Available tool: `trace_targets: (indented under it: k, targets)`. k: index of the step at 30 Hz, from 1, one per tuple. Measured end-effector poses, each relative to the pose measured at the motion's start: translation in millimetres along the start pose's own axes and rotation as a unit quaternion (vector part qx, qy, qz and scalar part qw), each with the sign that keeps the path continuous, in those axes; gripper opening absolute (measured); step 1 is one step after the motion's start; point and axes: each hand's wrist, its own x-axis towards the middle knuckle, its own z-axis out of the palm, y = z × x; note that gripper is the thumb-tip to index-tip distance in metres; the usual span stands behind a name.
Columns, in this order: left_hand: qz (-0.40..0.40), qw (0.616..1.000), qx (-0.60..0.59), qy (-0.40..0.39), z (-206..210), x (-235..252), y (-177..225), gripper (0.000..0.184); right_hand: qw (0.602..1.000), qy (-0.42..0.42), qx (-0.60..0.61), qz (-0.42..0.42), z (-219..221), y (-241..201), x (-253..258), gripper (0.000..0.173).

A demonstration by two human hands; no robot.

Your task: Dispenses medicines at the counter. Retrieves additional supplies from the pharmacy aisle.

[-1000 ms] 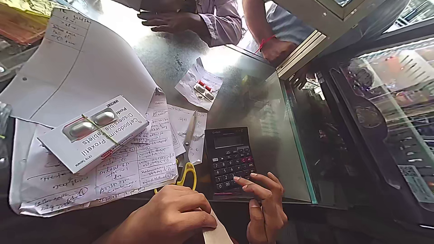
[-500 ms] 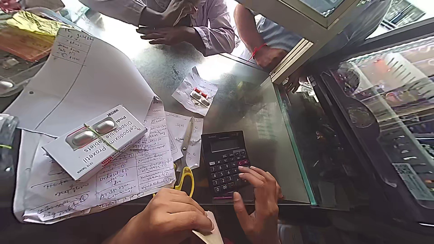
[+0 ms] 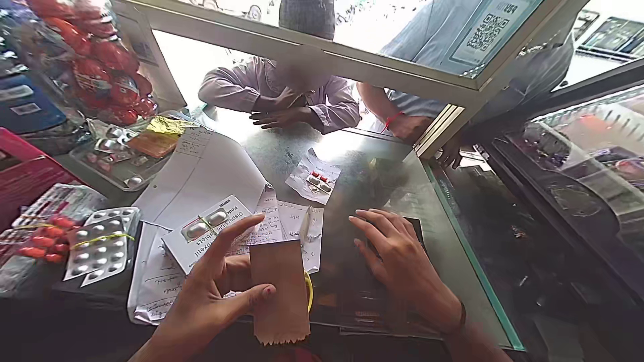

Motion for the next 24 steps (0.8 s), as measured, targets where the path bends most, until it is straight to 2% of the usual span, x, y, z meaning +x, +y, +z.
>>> trace_targets:
  k: [3,5,8,11,15,20,22,24]
  targets:
    - [-0.016,0.999,0.033,0.022,-6.1,18.3,15.3,0.076,0.993,-0.076,0.092,-0.011,19.4,27.9,67.6,0.024]
    - [-0.089,0.994,0.035,0.057,-2.6,34.8,26.9,0.078,0.984,-0.132,0.123,0.0,43.7,41.7,110.5,0.019]
    - [-0.214,0.97,0.05,0.105,3.6,66.2,37.2,0.073,0.972,-0.216,0.08,0.057,64.5,39.5,153.4,0.022]
    - [-0.266,0.947,0.062,0.167,9.9,90.5,33.3,0.062,0.963,-0.239,0.06,0.105,64.9,31.2,167.5,0.019]
    - [-0.287,0.928,-0.004,0.238,20.5,114.7,25.4,0.054,0.975,-0.144,0.137,0.101,59.8,40.2,159.6,0.016]
    - [-0.247,0.905,-0.078,0.338,28.6,151.7,12.2,0.052,0.975,0.111,0.191,0.005,-4.0,19.0,134.2,0.023]
    - [-0.233,0.894,-0.112,0.365,28.7,164.0,5.1,0.045,0.97,0.139,0.197,-0.016,-27.2,9.9,123.5,0.028]
    - [-0.218,0.885,-0.143,0.385,31.9,169.6,0.9,0.04,0.963,0.143,0.227,-0.002,-37.6,4.0,114.5,0.026]
